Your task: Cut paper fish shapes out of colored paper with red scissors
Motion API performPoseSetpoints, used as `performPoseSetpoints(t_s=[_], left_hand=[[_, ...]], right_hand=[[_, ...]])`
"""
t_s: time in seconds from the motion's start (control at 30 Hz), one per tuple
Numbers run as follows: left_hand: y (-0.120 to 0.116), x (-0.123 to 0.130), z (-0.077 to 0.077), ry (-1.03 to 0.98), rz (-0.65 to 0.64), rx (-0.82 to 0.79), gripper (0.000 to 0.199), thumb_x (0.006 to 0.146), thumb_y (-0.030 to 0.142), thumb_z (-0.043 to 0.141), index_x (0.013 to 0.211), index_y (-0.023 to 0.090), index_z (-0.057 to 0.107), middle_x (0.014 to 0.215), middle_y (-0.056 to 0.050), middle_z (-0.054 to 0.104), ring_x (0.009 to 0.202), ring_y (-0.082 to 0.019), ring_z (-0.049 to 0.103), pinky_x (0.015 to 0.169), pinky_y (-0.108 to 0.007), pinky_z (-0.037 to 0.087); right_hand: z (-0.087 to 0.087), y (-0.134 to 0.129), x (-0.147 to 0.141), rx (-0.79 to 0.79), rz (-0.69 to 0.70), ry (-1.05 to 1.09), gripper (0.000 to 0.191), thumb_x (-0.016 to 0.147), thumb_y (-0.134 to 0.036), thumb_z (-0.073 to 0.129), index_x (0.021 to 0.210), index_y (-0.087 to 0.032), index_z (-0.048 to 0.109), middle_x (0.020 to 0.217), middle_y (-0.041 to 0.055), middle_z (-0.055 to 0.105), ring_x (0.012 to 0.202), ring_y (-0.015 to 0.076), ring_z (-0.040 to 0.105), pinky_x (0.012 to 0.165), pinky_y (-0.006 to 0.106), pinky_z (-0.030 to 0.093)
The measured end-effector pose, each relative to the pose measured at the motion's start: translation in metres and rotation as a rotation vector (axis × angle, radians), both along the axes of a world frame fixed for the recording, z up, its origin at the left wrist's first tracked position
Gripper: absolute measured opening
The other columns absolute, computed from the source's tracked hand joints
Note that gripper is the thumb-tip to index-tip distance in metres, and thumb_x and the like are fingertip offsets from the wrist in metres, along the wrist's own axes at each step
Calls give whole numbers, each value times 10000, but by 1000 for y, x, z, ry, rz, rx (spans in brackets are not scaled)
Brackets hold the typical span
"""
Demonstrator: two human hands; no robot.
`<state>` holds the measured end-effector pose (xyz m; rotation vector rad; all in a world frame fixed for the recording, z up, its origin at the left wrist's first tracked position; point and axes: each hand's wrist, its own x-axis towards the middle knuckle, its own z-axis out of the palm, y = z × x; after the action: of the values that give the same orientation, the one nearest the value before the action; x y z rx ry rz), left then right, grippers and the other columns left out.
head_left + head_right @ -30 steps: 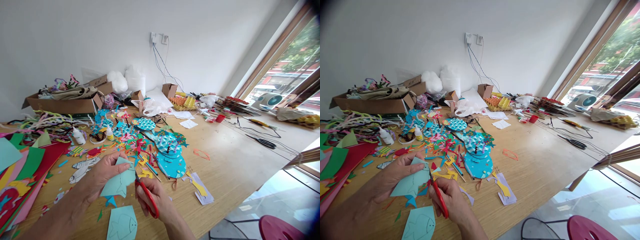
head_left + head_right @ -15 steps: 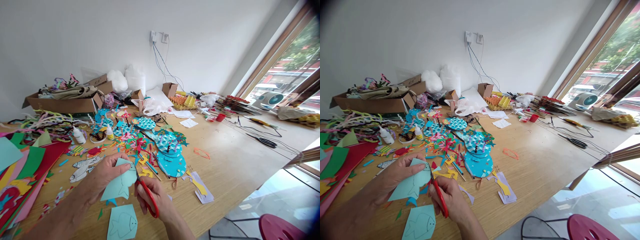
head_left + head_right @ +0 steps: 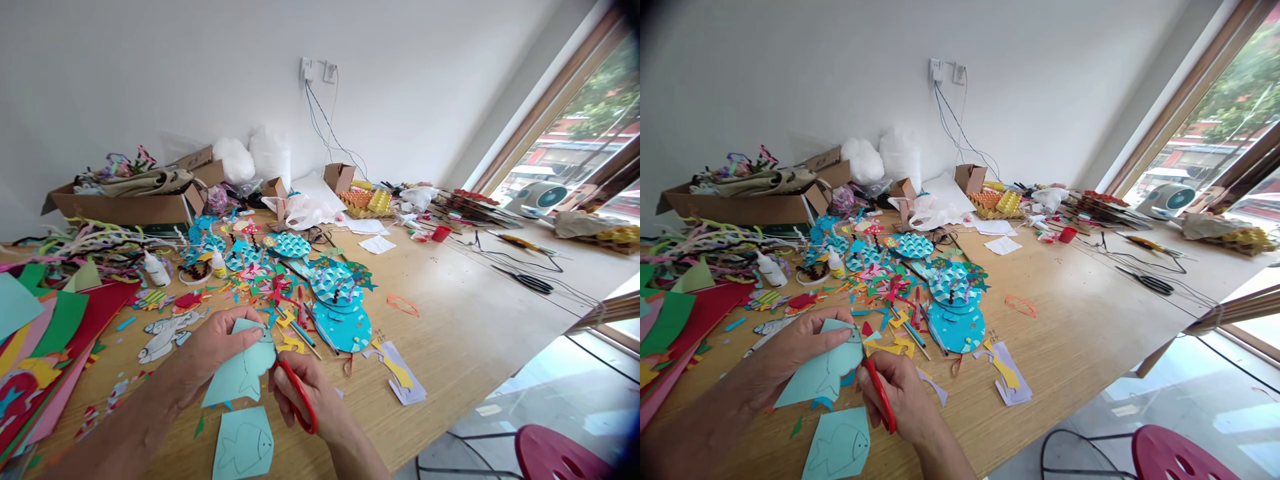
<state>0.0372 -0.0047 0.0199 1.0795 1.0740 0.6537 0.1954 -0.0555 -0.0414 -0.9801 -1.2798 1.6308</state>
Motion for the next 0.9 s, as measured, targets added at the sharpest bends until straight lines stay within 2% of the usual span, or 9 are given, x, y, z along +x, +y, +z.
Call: performPoseSetpoints(t_s=[0.4, 0.5, 0.7, 0.9], left_hand=[[2, 0, -2, 54, -39, -3, 336, 596, 431, 756, 740, 202, 556, 482, 63, 581, 388, -73, 477, 372, -155, 384], [3, -1, -1, 68, -54, -4, 331, 603, 430, 752, 747, 201, 562, 507, 58, 590, 410, -73, 484, 387, -154, 390], [5, -4, -1, 96, -74, 3, 324, 598, 426, 752, 722, 194, 562, 482, 62, 575, 390, -65, 458, 373, -139, 316], [5, -8, 2, 107, -112, -7, 312, 630, 451, 726, 745, 206, 571, 489, 60, 586, 373, -86, 470, 377, -175, 333]], right_hand=[[2, -1, 2, 12, -42, -63, 456, 779, -585, 563, 596, -177, 473, 403, -78, 407, 310, 44, 358, 306, 146, 248], [0, -2, 3, 35, -43, -92, 459, 798, -580, 550, 597, -177, 462, 410, -80, 396, 316, 43, 350, 309, 144, 257], [-3, -3, 5, 69, -35, -102, 457, 829, -571, 526, 608, -176, 460, 426, -78, 395, 325, 41, 344, 315, 145, 262], [-6, -5, 6, 60, -11, -136, 468, 831, -599, 503, 620, -184, 455, 452, -76, 377, 337, 45, 336, 318, 152, 268]])
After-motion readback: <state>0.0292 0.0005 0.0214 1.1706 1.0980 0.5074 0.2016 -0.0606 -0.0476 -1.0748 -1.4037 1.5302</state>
